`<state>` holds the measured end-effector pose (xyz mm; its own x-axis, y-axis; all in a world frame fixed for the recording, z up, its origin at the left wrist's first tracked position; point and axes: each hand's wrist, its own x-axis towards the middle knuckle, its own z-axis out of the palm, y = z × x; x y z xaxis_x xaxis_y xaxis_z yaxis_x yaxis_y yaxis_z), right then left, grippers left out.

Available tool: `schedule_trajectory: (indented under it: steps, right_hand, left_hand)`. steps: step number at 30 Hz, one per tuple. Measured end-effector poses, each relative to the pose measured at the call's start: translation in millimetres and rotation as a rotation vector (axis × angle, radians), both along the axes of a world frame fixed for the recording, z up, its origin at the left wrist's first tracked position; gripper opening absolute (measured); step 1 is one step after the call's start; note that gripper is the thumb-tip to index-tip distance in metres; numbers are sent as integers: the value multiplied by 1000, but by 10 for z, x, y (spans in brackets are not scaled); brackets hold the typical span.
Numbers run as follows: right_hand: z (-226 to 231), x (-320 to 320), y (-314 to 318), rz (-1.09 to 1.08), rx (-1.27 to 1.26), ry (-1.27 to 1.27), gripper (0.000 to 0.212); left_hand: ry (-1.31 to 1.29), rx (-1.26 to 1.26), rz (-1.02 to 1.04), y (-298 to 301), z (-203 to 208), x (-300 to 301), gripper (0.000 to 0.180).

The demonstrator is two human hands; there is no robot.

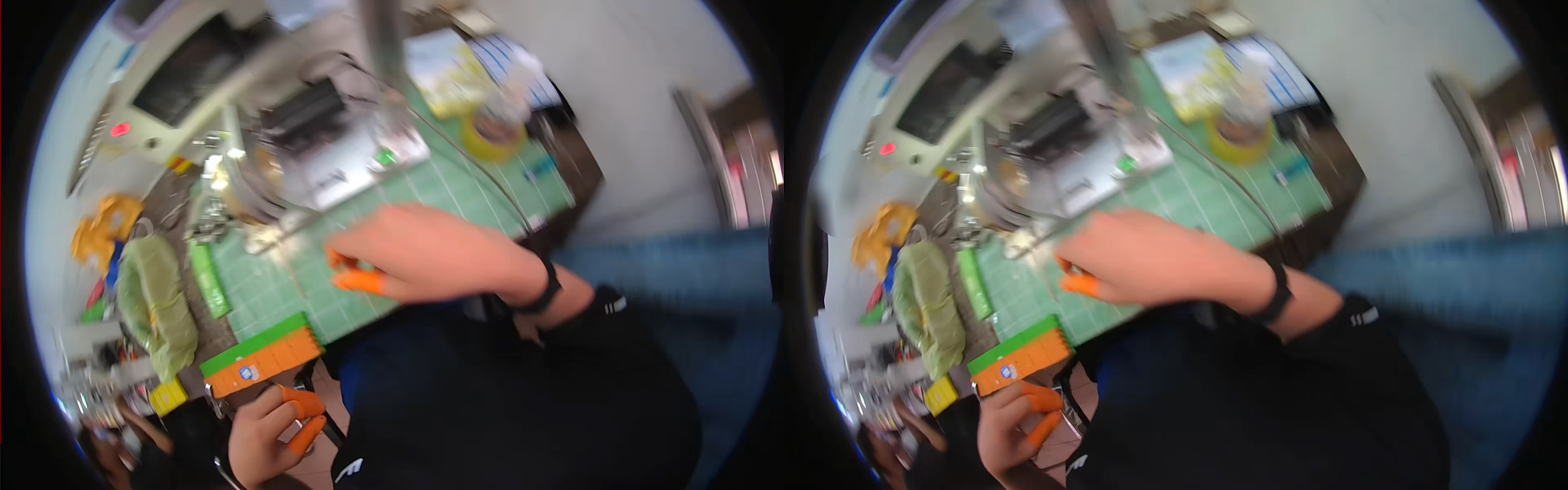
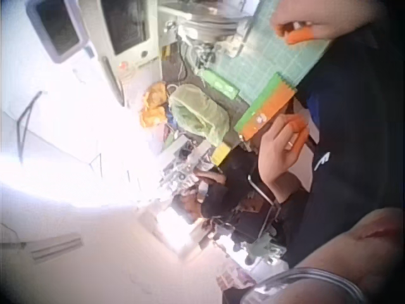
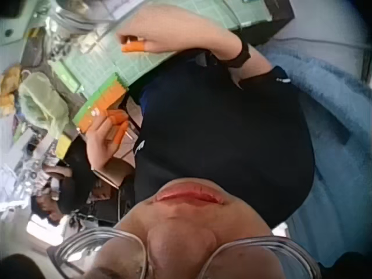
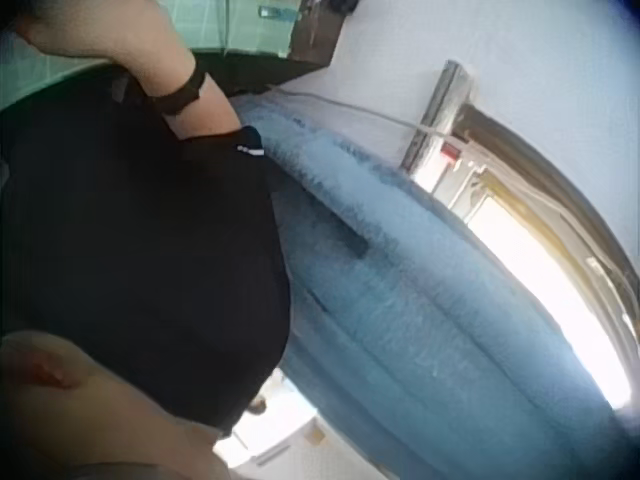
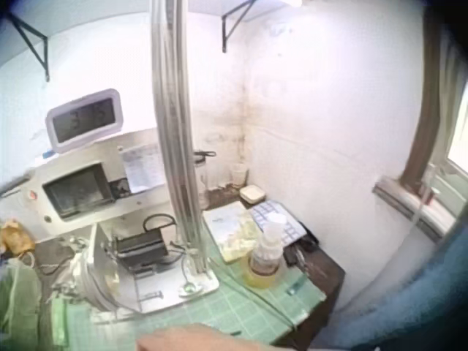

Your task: Assembling small electronic components and wiring using glue and tools at a workbench.

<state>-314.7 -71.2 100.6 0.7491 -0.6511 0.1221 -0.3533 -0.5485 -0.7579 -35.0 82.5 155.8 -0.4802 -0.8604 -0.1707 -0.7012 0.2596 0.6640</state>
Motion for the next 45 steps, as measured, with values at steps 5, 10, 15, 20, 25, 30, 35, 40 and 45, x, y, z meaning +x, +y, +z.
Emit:
schedule_trajectory:
  steps: [5, 10, 15, 20, 25, 30, 35, 40, 45]
  right_hand:
    - [-72, 182, 171, -244, -243, 226, 21]
    - [-91, 430, 242, -263, -166, 335, 19]
    - [-214, 567, 266, -278, -161, 406, 19]
    - [-164, 719, 257, -130, -9, 111, 17]
    - [315, 434, 156, -63, 466, -90, 18]
    - [686, -173, 5, -34, 562, -544, 38]
    - [701, -721, 48, 93, 618, -1086, 42]
    - [762, -155, 381, -240, 249, -862, 29]
    - [915, 261, 501, -219, 55, -932, 24]
  left_hand:
    - [398, -607, -538, -505, -43, -1243, 31]
    - [203, -912, -664, -456, -466, -1545, 31]
    - [282, -838, -563, -430, -424, -1438, 25]
    - [150, -1052, -636, -322, -492, -1306, 18]
    - [230, -892, -695, -336, -483, -1122, 18]
    - [332, -557, -847, -410, -822, -996, 26]
    - [399, -437, -706, -609, -884, -1080, 32]
    - [700, -254, -385, -734, -716, -1388, 71]
    - [898, 62, -476, -623, -1092, -1611, 92]
